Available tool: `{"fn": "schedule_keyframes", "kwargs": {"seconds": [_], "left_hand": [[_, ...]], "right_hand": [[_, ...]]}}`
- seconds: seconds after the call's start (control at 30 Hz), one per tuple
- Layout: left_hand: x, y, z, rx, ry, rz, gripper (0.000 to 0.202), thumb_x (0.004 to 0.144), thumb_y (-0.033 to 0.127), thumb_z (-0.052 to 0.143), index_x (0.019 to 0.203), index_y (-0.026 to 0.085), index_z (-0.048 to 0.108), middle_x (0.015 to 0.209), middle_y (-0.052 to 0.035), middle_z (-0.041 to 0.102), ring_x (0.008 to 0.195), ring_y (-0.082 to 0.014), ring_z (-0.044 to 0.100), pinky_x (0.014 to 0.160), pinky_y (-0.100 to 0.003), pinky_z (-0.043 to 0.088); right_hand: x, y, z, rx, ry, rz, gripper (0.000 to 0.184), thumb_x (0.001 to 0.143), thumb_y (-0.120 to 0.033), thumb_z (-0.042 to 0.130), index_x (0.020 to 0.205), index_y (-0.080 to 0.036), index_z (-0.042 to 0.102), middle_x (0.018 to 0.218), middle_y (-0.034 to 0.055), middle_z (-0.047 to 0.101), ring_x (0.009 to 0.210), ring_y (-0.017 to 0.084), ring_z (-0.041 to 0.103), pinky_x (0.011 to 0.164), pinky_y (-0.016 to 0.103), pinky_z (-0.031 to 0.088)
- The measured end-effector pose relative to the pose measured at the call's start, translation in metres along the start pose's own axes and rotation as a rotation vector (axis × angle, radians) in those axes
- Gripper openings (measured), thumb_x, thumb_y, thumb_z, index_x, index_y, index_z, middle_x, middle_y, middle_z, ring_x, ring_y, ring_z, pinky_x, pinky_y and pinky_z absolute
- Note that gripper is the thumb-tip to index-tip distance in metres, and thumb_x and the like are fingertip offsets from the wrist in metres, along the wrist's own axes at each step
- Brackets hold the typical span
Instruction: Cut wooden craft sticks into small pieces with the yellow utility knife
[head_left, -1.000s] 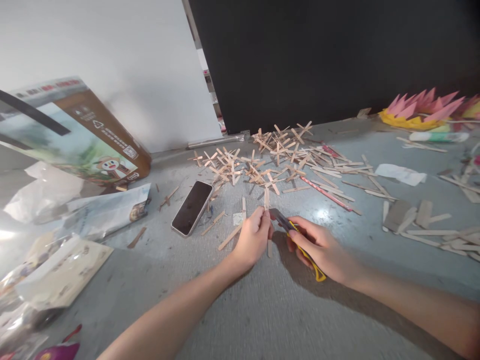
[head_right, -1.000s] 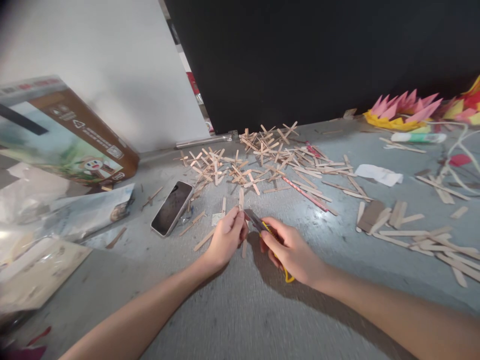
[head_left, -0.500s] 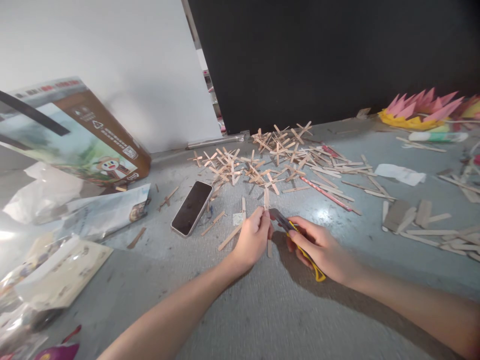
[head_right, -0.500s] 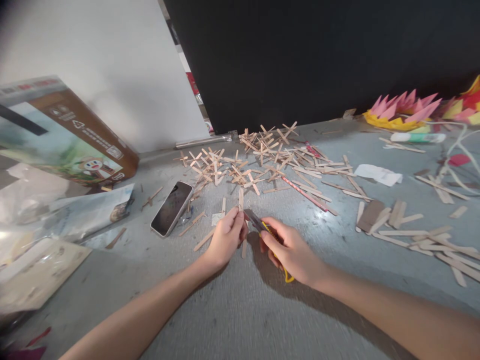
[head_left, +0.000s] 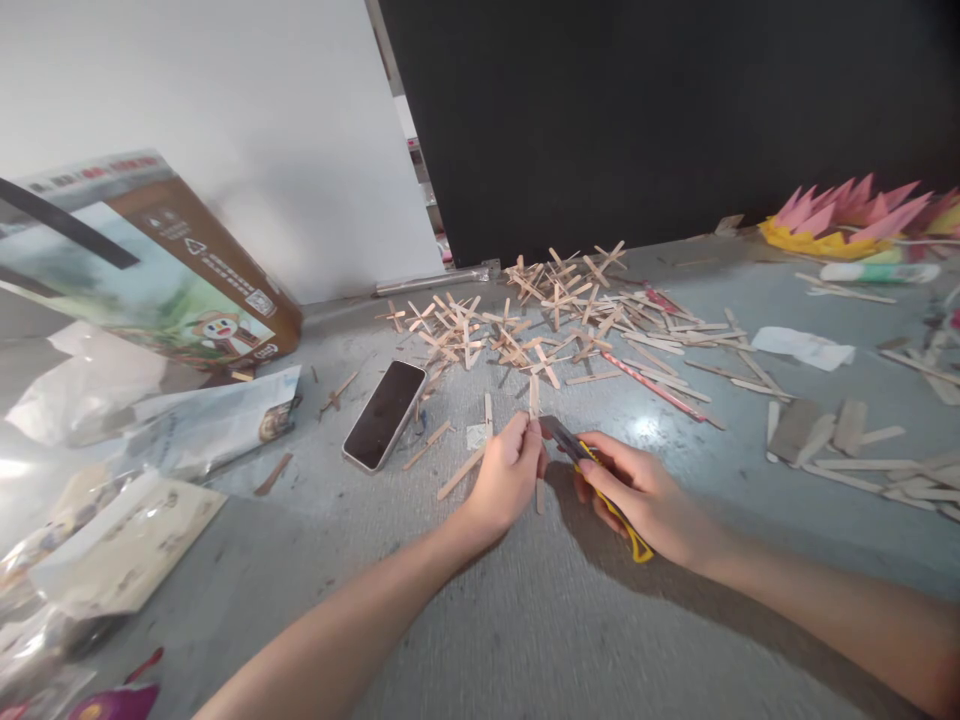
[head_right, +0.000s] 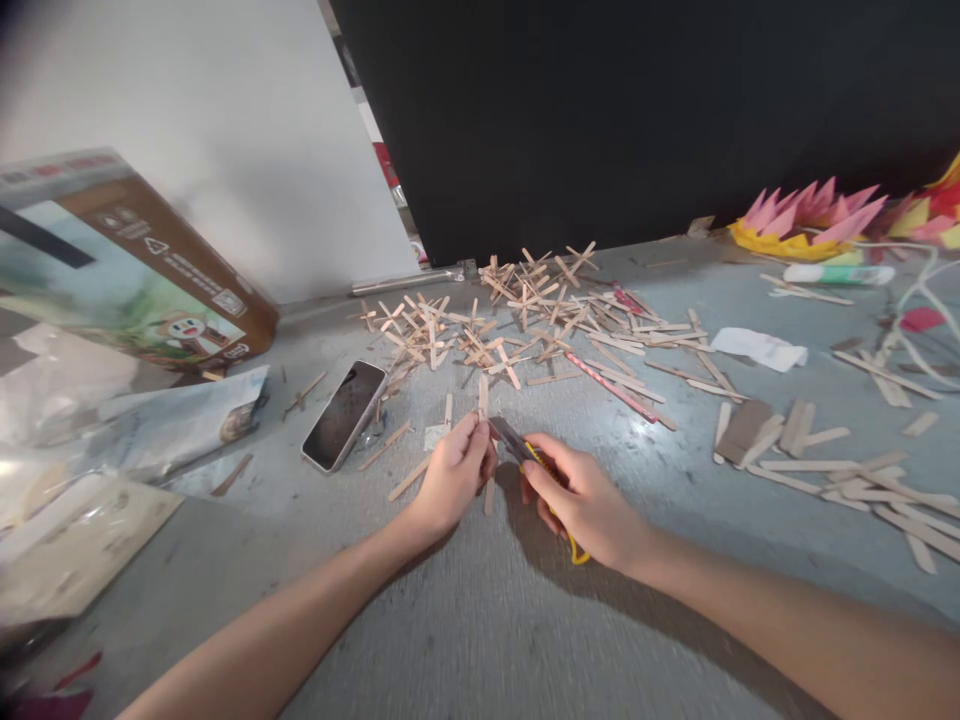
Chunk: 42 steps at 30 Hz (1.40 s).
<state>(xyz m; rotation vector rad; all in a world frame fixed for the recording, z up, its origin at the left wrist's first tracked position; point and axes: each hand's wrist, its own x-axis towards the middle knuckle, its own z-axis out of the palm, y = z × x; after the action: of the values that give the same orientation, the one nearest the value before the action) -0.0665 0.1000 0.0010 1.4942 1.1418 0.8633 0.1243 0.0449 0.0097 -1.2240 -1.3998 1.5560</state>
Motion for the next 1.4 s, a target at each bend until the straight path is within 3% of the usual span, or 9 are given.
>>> {"fn": "schedule_keyframes", "kwargs": {"seconds": [1.4], "left_hand": [[-0.0002,-0.0013,0.0003,-0.007,-0.013,0.017,0.039,0.110,0.046,0.040,0.078,0.023,0.040,0.060,0.0058,0.051,0.055,-0.0107,0.045,0.060,-0.026,0.036]], "right_hand": [[-0.0001,0.0004,-0.0008,-0.003,0.001,0.010,0.028,0.110,-0.051,0.051,0.113,-0.024,0.057,0.083,-0.0018,0.062,0.052,0.010,0.053,0.047,0.026,0.037]]}}
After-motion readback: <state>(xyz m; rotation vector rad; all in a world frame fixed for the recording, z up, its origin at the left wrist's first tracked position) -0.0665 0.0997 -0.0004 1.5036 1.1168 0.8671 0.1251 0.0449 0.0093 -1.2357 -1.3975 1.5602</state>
